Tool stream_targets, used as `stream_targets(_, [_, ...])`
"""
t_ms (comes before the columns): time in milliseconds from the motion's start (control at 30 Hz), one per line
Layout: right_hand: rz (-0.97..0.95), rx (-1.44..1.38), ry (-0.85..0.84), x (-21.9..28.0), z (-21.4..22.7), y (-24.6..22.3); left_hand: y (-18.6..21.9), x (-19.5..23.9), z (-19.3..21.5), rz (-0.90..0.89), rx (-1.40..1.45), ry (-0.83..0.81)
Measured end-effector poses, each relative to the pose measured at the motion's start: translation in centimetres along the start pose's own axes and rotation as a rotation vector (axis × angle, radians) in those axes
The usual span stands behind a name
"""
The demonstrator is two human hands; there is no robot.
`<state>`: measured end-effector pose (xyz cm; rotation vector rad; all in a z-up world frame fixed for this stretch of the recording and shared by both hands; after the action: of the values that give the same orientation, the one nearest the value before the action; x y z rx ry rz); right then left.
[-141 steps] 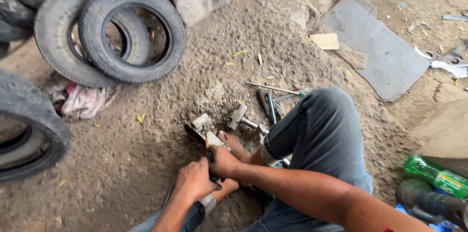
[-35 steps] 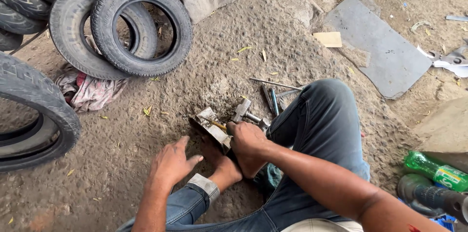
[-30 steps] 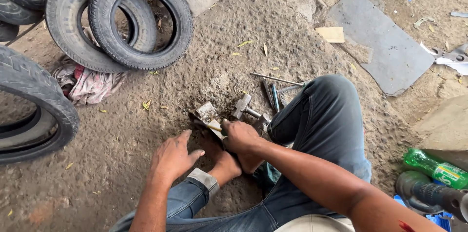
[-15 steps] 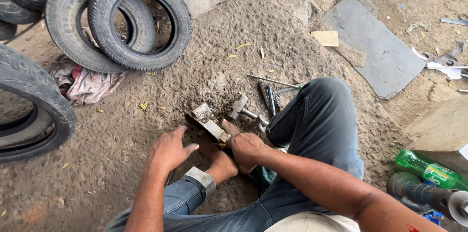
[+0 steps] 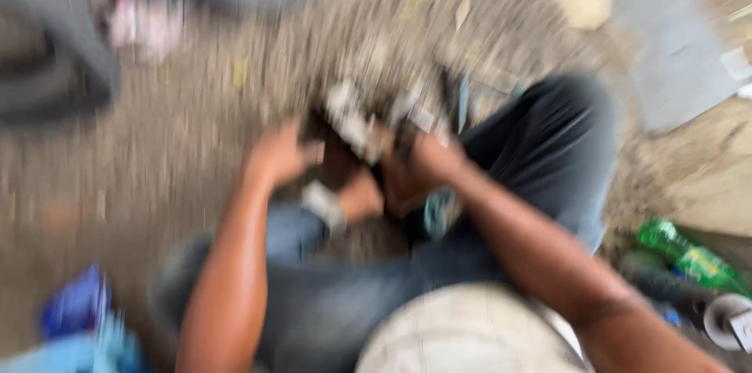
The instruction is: The person sits on the ground and uses a hammer and chisel to work on a small metal part. They repeatedly strike the chisel to shape or remove material from the object.
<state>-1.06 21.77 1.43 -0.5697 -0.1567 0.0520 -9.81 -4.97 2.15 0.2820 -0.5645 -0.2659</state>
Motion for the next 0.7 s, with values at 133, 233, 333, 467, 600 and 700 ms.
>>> stream_targets(133, [-0.118, 0.051, -0.062, 0.5, -2.0, 3.0, -3.4, -0.9, -3.7, 0.047, -0.037, 0.003])
stream_targets(233, [-0.025, -0.144, -0.035, -1.2, -0.3, 2.5, -2.2, -1.4, -4.1, 0.147, -0.054, -0.107])
stream_targets(333, [0.003, -0.115, -0.071, -1.4, 1.3, 0.4, 0.4, -0.8, -4.3, 0.091, -0.099, -0.172])
stream_targets(467, [-0.186, 0.085, -0.332, 0.1, 2.1, -1.2, 1.7, -0.5, -4.1, 0.120, -0.111, -0.249])
stream_targets(600, [-0.046, 0.215, -0.328, 3.3, 2.1, -1.4, 1.7, -0.4, -4.7, 0.141, -0.071, -0.254])
stream_targets(700, [-0.007, 0.225, -0.323, 4.3, 0.4, 0.1, 1.2, -1.5, -4.5, 0.073, -0.058, -0.166])
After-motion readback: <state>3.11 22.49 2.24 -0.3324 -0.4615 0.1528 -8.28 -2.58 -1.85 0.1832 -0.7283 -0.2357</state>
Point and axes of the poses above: each hand's wrist, its own x-axis away from the middle knuckle, its own z-axis out of the back of the hand, y = z × x, the point moved 5 cm from there along -x, towards the middle knuckle
